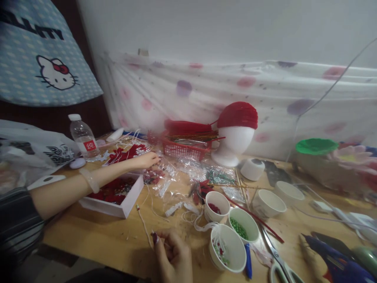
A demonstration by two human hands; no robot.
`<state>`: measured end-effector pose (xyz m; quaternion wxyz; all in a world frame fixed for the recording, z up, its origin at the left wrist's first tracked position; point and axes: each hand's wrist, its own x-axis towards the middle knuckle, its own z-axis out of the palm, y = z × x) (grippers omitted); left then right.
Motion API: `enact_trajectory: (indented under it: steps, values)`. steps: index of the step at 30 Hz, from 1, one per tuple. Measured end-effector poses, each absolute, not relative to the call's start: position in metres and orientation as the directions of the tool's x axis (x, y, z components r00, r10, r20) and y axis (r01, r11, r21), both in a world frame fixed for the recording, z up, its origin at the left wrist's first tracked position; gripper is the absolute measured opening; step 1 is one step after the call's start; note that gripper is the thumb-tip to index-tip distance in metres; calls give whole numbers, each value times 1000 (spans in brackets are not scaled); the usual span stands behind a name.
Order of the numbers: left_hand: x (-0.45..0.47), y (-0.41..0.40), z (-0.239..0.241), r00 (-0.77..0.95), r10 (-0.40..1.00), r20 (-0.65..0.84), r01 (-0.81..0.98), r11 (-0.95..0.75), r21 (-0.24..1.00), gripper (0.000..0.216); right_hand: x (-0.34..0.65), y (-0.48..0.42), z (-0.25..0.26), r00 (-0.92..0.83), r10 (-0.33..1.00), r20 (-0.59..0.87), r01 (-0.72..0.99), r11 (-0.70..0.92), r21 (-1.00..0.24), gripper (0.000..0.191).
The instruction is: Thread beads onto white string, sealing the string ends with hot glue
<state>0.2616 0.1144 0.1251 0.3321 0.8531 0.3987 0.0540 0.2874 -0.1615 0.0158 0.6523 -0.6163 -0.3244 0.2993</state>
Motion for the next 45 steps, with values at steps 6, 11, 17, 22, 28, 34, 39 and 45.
enact_trajectory:
  steps: [6,11,17,22,28,34,39,45]
  values:
    - [255,106,129,583,789,-192,544,-203,814,35,287,-161,12,630,776,31,-5,43,-999,52]
    - [250,86,145,565,800,-200,214,91,972,28,291,-163,10,626,777,66,94,9,-996,50]
    - [235,31,159,654,688,-316,-145,523,840,35,289,-164,14,633,773,49,86,-7,-996,47]
    - [238,-5,152,746,519,-417,-203,773,601,44,288,-166,16,606,795,-13,19,-31,-999,47]
    - [234,-26,126,836,342,-430,-162,902,401,48,291,-170,25,699,715,-2,7,-10,-1000,47]
    - [221,-37,96,859,321,-399,-171,915,366,44,291,-169,39,775,626,-80,-142,50,-989,39]
    - [216,-41,83,803,340,-489,-152,911,384,38,286,-163,48,784,619,-44,-77,26,-997,34]
    - [209,-39,62,847,298,-441,-135,921,364,18,282,-159,51,744,665,-73,-103,5,-995,35]
